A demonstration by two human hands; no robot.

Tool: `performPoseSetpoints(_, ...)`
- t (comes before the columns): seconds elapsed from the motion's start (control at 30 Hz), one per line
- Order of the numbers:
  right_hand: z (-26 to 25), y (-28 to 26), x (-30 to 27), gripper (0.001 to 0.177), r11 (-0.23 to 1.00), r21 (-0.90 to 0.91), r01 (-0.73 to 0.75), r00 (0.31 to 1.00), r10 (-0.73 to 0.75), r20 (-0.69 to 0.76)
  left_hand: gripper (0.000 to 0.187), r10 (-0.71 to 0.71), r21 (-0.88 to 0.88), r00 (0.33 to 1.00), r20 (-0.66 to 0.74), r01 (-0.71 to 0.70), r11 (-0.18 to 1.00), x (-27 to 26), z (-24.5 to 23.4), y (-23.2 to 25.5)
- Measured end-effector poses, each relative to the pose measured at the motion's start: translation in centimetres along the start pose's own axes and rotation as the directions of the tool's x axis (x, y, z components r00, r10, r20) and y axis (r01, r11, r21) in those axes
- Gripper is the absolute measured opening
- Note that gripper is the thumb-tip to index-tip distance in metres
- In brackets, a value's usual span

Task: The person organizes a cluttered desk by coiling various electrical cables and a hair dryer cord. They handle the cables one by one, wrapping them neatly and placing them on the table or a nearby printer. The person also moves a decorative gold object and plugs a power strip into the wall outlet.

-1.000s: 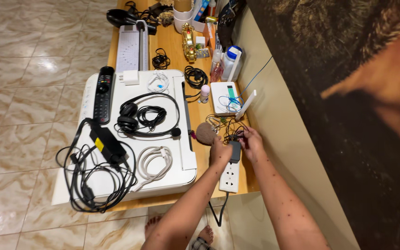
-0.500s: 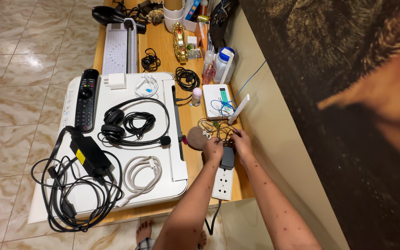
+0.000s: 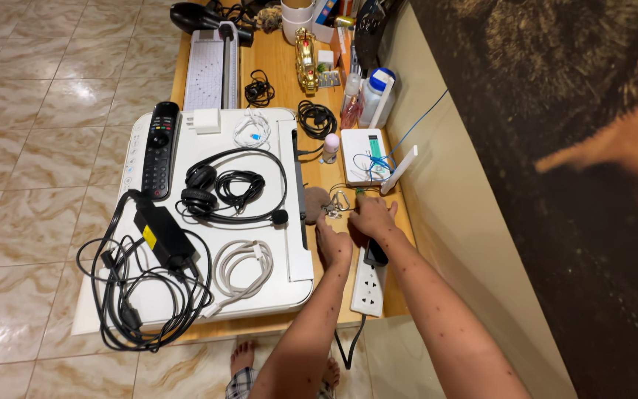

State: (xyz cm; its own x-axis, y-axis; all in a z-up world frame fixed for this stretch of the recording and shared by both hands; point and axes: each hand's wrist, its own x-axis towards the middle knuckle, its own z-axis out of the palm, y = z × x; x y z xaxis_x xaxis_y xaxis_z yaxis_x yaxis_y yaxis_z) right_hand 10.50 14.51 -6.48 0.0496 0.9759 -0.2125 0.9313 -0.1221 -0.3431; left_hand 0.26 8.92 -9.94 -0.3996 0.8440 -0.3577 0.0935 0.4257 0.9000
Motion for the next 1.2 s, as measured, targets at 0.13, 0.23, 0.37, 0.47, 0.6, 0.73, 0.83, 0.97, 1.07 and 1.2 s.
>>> performPoseSetpoints(0.13, -0.1, -0.9, -0.7, 0.038, 0.994, -0.107, 0.008, 0.999, -0.004, 0.042, 0.072, 0.163, 0.123, 0.986, 0.028, -0.165, 0.979, 0.3, -0.3, -0.2)
performPoseSetpoints(0.23, 0.8, -0.4, -0.3, 0.020, 0.996, -0.034, -0.086, 0.995, 0.084, -0.057, 0.064, 0.165, 0.422, 0.975, 0.151, -0.215, 0.881, -0.4, -0.9, 0.4)
performPoseSetpoints(0.37, 1.2, 1.4, 0.5, 0.017, 0.959, 0.231, -0.163, 0.881, 0.247, -0.403, 0.069, -0.060, 0.484, 0.982, 0.178, -0.035, 0.874, -1.7, -1.6, 3.1)
performPoseSetpoints(0.47, 1.1, 2.8, 0.6, 0.016, 0.839, 0.513, -0.182, 0.769, 0.447, -0.458, 0.083, -0.136, 0.426, 0.984, 0.115, 0.075, 0.902, -2.2, -1.8, 4.7)
performPoseSetpoints(0.6, 1.4, 4.0, 0.2, 0.012, 0.615, 0.787, 0.046, 0.665, 0.569, -0.484, 0.074, -0.123, 0.411, 0.990, 0.069, 0.084, 0.908, -2.8, -1.4, 4.6)
performPoseSetpoints(0.73, 0.4, 4.0, -1.6, 0.008, 0.388, 0.858, 0.337, 0.758, 0.428, -0.492, 0.048, 0.085, 0.218, 0.994, 0.074, -0.100, 0.971, -3.3, -0.7, 4.3)
performPoseSetpoints(0.83, -1.0, 3.8, -5.5, 0.011, 0.572, 0.812, 0.114, 0.859, 0.354, -0.370, 0.041, -0.074, 0.020, 0.963, 0.260, 0.072, 0.997, -3.4, -0.7, 4.7)
performPoseSetpoints(0.97, -2.3, 4.2, -8.3, 0.016, 0.768, 0.512, 0.386, 0.816, -0.025, -0.578, 0.035, 0.155, -0.464, 0.923, 0.351, 0.028, 0.885, 0.0, 2.3, 3.5)
performPoseSetpoints(1.07, -2.5, 4.9, -8.7, 0.018, 0.844, 0.422, 0.331, 0.804, -0.018, -0.595, 0.040, 0.210, -0.518, 0.908, 0.363, 0.009, 0.855, 1.7, 4.5, 2.1)
performPoseSetpoints(1.2, -2.9, 5.6, -7.5, 0.027, 0.779, 0.521, 0.349, 0.791, 0.054, -0.609, 0.038, 0.285, -0.359, 0.872, 0.398, -0.138, 0.923, 0.5, 4.9, 2.5)
